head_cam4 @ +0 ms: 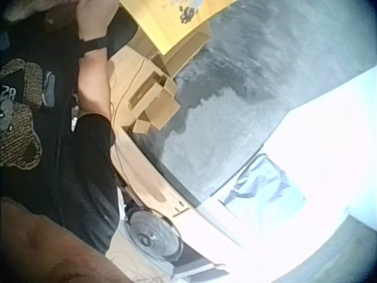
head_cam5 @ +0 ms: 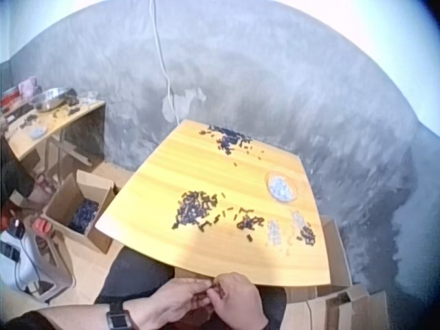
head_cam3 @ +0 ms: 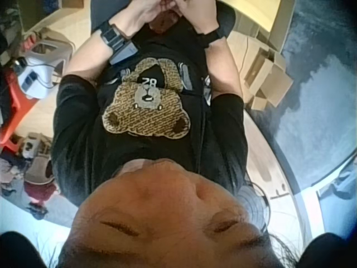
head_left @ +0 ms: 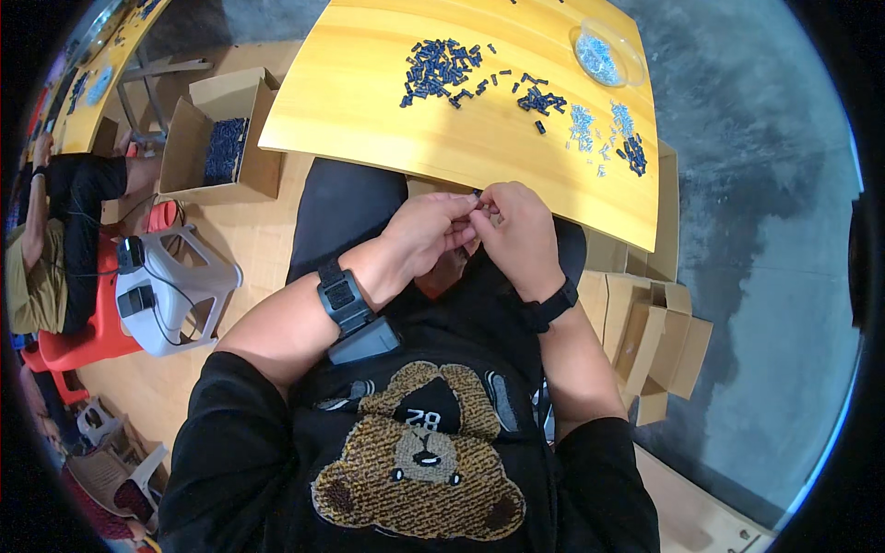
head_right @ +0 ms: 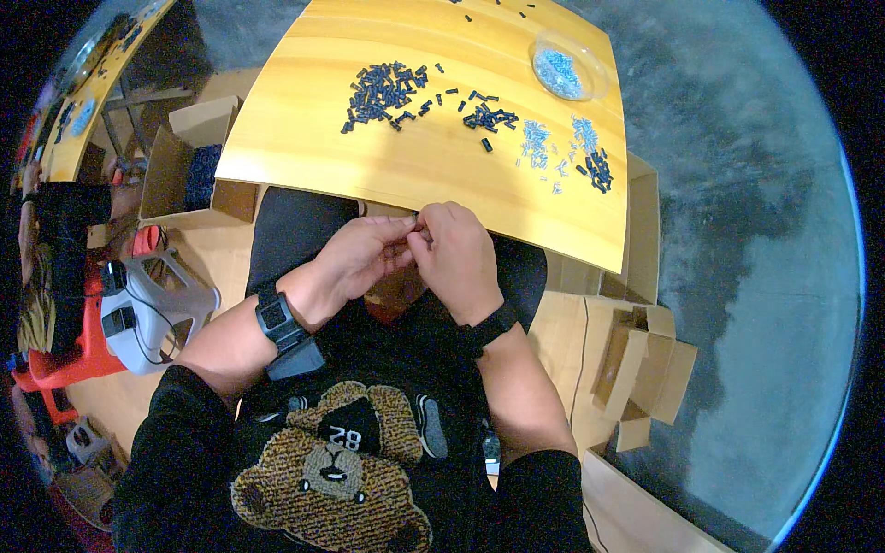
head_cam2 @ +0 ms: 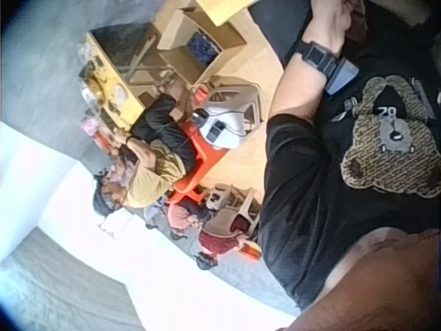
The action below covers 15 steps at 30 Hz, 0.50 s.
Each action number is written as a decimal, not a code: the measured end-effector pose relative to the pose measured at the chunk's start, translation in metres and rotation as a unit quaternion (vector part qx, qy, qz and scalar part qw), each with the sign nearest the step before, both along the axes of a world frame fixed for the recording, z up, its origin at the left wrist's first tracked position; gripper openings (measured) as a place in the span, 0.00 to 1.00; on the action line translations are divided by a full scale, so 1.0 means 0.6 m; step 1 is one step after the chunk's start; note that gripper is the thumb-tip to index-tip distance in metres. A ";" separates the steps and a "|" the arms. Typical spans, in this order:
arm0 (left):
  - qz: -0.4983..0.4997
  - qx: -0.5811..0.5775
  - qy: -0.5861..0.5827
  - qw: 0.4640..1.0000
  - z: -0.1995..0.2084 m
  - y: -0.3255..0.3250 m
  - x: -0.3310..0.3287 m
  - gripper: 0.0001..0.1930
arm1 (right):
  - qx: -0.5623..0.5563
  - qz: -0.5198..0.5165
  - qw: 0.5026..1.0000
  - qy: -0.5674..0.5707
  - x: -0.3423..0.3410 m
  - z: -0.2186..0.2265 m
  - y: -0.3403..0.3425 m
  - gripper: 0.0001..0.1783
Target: Assembling small black plastic components on a wooden table.
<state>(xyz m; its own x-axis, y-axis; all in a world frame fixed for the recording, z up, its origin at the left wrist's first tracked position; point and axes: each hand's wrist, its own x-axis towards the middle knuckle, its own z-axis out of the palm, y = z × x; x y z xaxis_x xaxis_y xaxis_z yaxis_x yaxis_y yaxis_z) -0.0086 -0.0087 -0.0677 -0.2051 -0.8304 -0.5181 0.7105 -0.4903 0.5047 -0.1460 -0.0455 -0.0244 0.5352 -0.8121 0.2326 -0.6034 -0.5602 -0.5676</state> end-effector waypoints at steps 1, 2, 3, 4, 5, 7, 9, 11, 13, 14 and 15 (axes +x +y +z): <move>0.000 0.008 -0.003 1.000 0.002 0.000 -0.002 0.08 | -0.008 0.002 1.000 0.003 0.001 0.000 0.000 0.07; 0.011 0.007 -0.005 1.000 0.004 0.001 -0.005 0.07 | -0.010 0.005 1.000 0.002 0.001 0.000 0.001 0.07; 0.023 0.007 -0.011 1.000 0.006 0.001 -0.007 0.07 | -0.023 0.003 1.000 0.011 0.001 0.001 0.004 0.07; 0.024 0.005 -0.008 1.000 0.007 0.000 -0.009 0.07 | -0.040 0.004 0.999 0.019 0.001 0.001 0.007 0.06; 0.021 0.017 -0.037 0.999 0.009 0.000 -0.012 0.08 | -0.036 0.003 0.999 0.021 0.001 0.001 0.009 0.06; 0.018 0.031 -0.066 0.997 0.011 0.000 -0.016 0.08 | -0.047 -0.003 0.999 0.012 0.003 0.000 0.012 0.06; 0.048 0.030 -0.050 0.997 0.013 0.000 -0.022 0.08 | -0.068 0.007 0.998 0.005 0.004 -0.001 0.013 0.05; 0.068 0.039 -0.042 0.996 0.016 0.000 -0.031 0.08 | -0.090 0.016 0.996 -0.002 0.004 -0.002 0.013 0.05; 0.092 0.052 -0.028 0.994 0.017 0.002 -0.035 0.07 | -0.095 0.024 0.995 -0.003 0.005 -0.002 0.013 0.05; 0.095 0.037 -0.035 0.994 0.016 0.003 -0.036 0.08 | -0.094 0.024 0.995 -0.004 0.005 -0.003 0.013 0.05; 0.099 0.022 -0.037 0.994 0.015 0.003 -0.036 0.08 | -0.089 0.020 0.996 -0.010 0.006 -0.003 0.013 0.05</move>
<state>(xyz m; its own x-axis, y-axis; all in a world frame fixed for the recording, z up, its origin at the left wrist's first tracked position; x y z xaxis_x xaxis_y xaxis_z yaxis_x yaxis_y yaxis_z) -0.0299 -0.0067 -0.0587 0.0001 -0.8269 -0.5624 0.7566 -0.3677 0.5407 -0.1425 -0.0377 -0.0260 0.5602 -0.7352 0.3816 -0.5681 -0.6762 -0.4689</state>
